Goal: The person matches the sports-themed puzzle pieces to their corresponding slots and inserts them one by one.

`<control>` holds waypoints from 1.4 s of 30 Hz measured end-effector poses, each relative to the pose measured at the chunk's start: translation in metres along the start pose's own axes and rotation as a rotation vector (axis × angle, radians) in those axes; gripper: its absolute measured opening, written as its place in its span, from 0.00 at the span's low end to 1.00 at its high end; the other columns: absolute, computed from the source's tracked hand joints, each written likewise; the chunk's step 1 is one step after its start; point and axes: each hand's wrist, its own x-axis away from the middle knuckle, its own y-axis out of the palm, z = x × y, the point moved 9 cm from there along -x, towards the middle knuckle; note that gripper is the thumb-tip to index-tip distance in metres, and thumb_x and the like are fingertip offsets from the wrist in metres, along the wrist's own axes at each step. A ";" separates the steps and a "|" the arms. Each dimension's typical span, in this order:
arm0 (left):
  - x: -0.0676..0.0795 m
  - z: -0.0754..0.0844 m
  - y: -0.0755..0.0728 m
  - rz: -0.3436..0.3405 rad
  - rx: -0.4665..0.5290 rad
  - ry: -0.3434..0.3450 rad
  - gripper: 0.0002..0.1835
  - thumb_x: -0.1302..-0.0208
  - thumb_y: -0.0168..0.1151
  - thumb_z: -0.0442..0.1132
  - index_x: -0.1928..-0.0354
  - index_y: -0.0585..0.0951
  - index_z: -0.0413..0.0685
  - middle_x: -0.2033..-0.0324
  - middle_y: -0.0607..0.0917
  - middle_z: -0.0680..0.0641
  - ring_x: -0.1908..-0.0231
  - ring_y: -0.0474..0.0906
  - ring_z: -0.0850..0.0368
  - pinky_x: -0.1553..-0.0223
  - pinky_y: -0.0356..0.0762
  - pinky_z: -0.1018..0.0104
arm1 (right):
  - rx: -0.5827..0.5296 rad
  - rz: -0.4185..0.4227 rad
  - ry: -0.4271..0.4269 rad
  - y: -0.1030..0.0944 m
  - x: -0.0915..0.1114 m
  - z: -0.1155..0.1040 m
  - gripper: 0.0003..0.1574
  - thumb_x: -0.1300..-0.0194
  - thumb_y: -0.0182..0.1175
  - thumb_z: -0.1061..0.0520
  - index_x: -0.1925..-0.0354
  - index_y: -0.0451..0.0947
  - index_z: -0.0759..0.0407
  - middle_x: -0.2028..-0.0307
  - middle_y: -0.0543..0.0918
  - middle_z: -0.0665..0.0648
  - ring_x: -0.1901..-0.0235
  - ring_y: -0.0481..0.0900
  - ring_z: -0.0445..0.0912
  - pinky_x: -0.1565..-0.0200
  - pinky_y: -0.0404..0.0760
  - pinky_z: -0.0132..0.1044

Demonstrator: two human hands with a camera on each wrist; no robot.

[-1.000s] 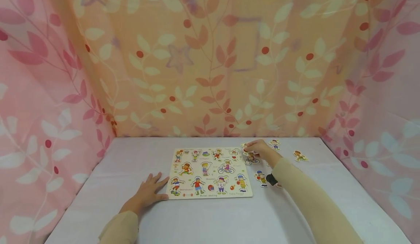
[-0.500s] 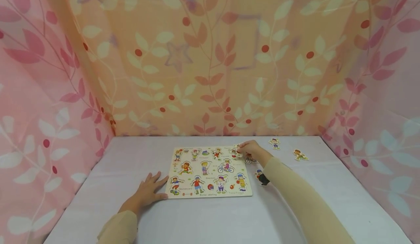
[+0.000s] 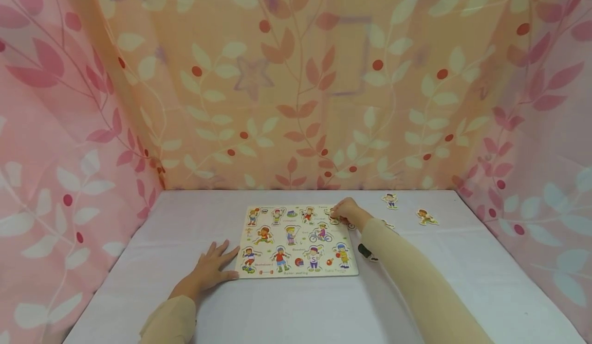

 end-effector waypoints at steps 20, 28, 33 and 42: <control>-0.003 0.000 0.007 -0.003 -0.005 0.014 0.43 0.46 0.68 0.57 0.31 0.68 0.44 0.30 0.56 0.28 0.31 0.39 0.24 0.37 0.38 0.27 | -0.104 -0.006 -0.074 -0.023 0.019 0.008 0.18 0.36 0.61 0.66 0.48 0.76 0.73 0.79 0.74 0.52 0.86 0.64 0.39 0.81 0.65 0.29; -0.005 -0.001 0.002 -0.016 -0.022 0.016 0.45 0.46 0.69 0.57 0.30 0.66 0.43 0.30 0.55 0.26 0.32 0.38 0.22 0.38 0.37 0.25 | 0.006 -0.031 -0.106 -0.076 0.042 0.001 0.24 0.32 0.59 0.60 0.42 0.72 0.70 0.67 0.76 0.56 0.77 0.71 0.42 0.74 0.72 0.32; -0.005 0.001 0.003 -0.049 -0.025 0.016 0.44 0.45 0.69 0.56 0.30 0.66 0.44 0.30 0.53 0.25 0.32 0.37 0.21 0.38 0.38 0.24 | 0.050 -0.044 -0.125 -0.107 0.056 0.010 0.23 0.31 0.57 0.58 0.43 0.71 0.71 0.61 0.77 0.62 0.73 0.75 0.45 0.74 0.73 0.33; -0.008 -0.004 0.003 -0.040 -0.029 0.052 0.43 0.44 0.67 0.59 0.31 0.69 0.44 0.31 0.54 0.24 0.33 0.39 0.19 0.40 0.39 0.22 | 0.048 -0.038 -0.136 -0.159 0.072 0.035 0.23 0.29 0.55 0.55 0.45 0.71 0.72 0.63 0.77 0.62 0.71 0.76 0.46 0.72 0.75 0.34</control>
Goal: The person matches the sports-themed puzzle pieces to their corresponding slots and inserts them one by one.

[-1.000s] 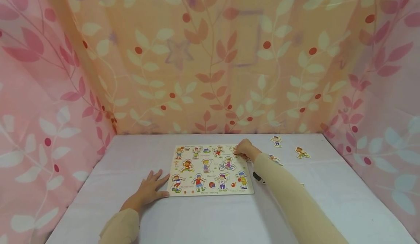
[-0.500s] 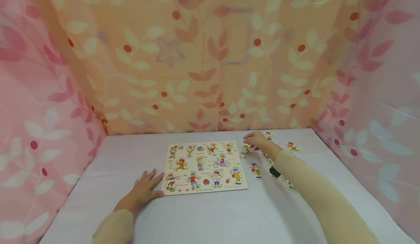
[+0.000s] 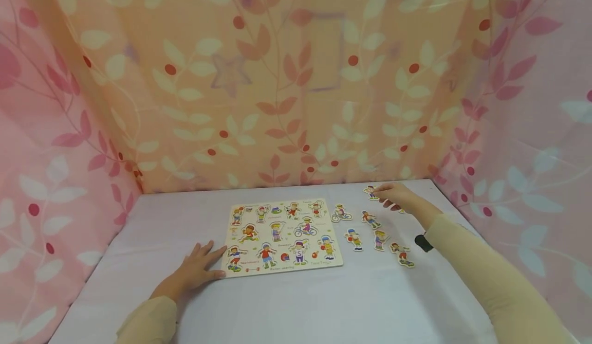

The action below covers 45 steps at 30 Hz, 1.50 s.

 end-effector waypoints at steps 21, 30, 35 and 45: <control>0.000 0.009 -0.010 0.051 -0.125 0.028 0.45 0.49 0.70 0.60 0.33 0.70 0.42 0.36 0.63 0.24 0.37 0.53 0.18 0.45 0.55 0.22 | -0.083 0.093 0.100 -0.050 0.016 0.067 0.34 0.33 0.61 0.50 0.38 0.67 0.70 0.48 0.76 0.68 0.51 0.73 0.61 0.58 0.74 0.47; -0.001 0.005 -0.006 0.038 -0.077 0.012 0.42 0.44 0.67 0.60 0.32 0.70 0.43 0.35 0.61 0.23 0.36 0.50 0.18 0.46 0.49 0.19 | -0.215 0.199 0.233 -0.054 0.008 0.119 0.43 0.29 0.54 0.51 0.27 0.49 0.67 0.31 0.52 0.75 0.42 0.63 0.65 0.50 0.74 0.46; -0.003 0.009 -0.002 0.043 -0.058 0.011 0.42 0.44 0.67 0.58 0.32 0.69 0.43 0.34 0.60 0.23 0.35 0.48 0.17 0.46 0.47 0.18 | -0.221 0.242 0.244 -0.060 0.006 0.137 0.46 0.31 0.57 0.49 0.26 0.48 0.65 0.34 0.54 0.73 0.59 0.64 0.53 0.64 0.69 0.38; -0.004 0.007 0.001 0.015 -0.045 -0.066 0.43 0.45 0.67 0.59 0.31 0.68 0.46 0.30 0.54 0.27 0.33 0.42 0.19 0.43 0.42 0.19 | -0.187 0.200 0.336 -0.066 -0.013 0.159 0.46 0.32 0.59 0.50 0.27 0.51 0.66 0.42 0.62 0.71 0.70 0.65 0.47 0.68 0.69 0.35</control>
